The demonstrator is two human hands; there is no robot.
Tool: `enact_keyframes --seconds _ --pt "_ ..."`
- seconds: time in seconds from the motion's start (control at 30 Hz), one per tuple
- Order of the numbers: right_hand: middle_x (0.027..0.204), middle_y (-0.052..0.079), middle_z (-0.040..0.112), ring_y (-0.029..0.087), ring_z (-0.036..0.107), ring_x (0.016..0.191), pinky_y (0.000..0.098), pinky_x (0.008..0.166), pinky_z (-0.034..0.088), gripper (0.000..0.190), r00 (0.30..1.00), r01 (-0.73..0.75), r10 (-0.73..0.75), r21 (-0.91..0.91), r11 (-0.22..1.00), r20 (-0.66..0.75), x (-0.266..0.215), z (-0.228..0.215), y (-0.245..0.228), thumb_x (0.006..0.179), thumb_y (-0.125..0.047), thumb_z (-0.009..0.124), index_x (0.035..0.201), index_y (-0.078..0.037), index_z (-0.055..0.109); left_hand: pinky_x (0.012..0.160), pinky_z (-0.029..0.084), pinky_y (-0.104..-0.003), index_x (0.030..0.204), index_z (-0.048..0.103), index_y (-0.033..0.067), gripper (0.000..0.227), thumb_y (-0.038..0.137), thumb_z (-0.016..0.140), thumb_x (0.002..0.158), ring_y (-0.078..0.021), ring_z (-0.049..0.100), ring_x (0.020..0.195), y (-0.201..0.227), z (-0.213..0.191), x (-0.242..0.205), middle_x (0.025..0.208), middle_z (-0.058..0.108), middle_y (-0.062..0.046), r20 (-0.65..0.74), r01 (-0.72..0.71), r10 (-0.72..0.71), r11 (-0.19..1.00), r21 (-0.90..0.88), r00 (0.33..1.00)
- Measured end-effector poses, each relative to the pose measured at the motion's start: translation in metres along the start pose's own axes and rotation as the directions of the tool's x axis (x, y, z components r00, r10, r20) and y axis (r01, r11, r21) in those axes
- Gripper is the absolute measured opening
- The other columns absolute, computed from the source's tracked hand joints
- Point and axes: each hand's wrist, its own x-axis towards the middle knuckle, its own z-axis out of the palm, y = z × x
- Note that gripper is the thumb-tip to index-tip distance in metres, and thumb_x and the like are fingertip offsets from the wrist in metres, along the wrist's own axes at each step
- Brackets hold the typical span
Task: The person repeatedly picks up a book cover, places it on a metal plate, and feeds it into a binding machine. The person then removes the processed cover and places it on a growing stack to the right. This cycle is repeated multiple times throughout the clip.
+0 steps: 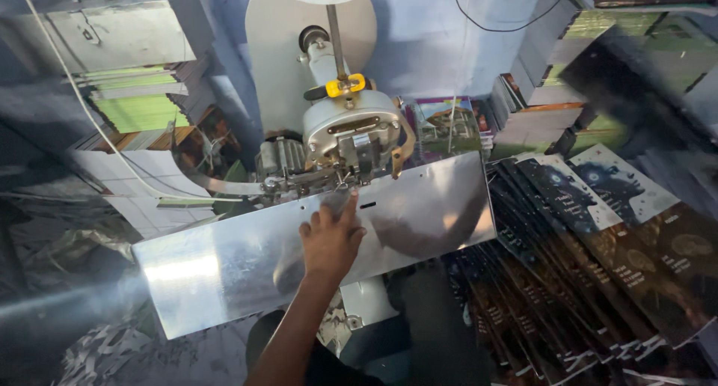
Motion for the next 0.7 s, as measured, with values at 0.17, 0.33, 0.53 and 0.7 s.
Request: enact_keyframes --seconds 0.17,0.33,0.53,0.7 --pt "0.13 0.021 0.062 0.039 0.065 0.114 0.0515 0.093 0.055 0.062 1.0 -0.018 0.018 -0.027 0.999 -0.012 -0.003 0.017 -0.004 0.092 -0.049 0.064 0.138 -0.008 0.058 0.088 0.043 -0.054 0.154 0.041 0.0371 0.078 0.049 0.074 0.085 -0.0338 0.056 0.109 0.003 -0.002 -0.001 0.122 0.054 -0.015 0.031 0.028 -0.029 1.0 0.004 0.999" --pt "0.139 0.022 0.056 0.041 0.061 0.119 0.0542 0.095 0.053 0.067 0.999 -0.017 0.015 -0.052 0.999 -0.031 -0.004 0.036 -0.012 0.094 -0.049 0.06 0.146 -0.006 0.052 0.086 0.043 -0.054 0.153 0.041 0.0353 0.079 0.048 0.075 0.083 -0.0343 0.056 0.108 0.003 0.002 -0.001 0.123 0.054 -0.016 -0.033 0.007 -0.007 1.0 0.023 0.999" --pt "0.15 0.024 0.05 0.044 0.057 0.126 0.0573 0.096 0.051 0.073 0.979 0.138 -0.15 -0.089 0.986 -0.141 0.007 0.037 -0.053 0.097 -0.049 0.055 0.154 -0.005 0.045 0.091 0.041 -0.057 0.154 0.04 0.0355 0.08 0.049 0.075 0.083 -0.0354 0.055 0.111 0.001 0.007 -0.001 0.127 0.053 -0.018 -0.032 0.018 -0.017 1.0 0.023 0.999" --pt "0.153 0.023 0.05 0.043 0.054 0.131 0.055 0.104 0.05 0.067 0.779 0.484 -0.464 -0.066 0.873 -0.422 -0.016 -0.003 -0.098 0.105 -0.048 0.05 0.156 -0.005 0.045 0.09 0.04 -0.057 0.152 0.04 0.0352 0.081 0.049 0.075 0.081 -0.0362 0.054 0.112 0.001 0.01 0.0 0.129 0.052 -0.02 -0.065 0.001 0.001 0.999 0.039 0.998"
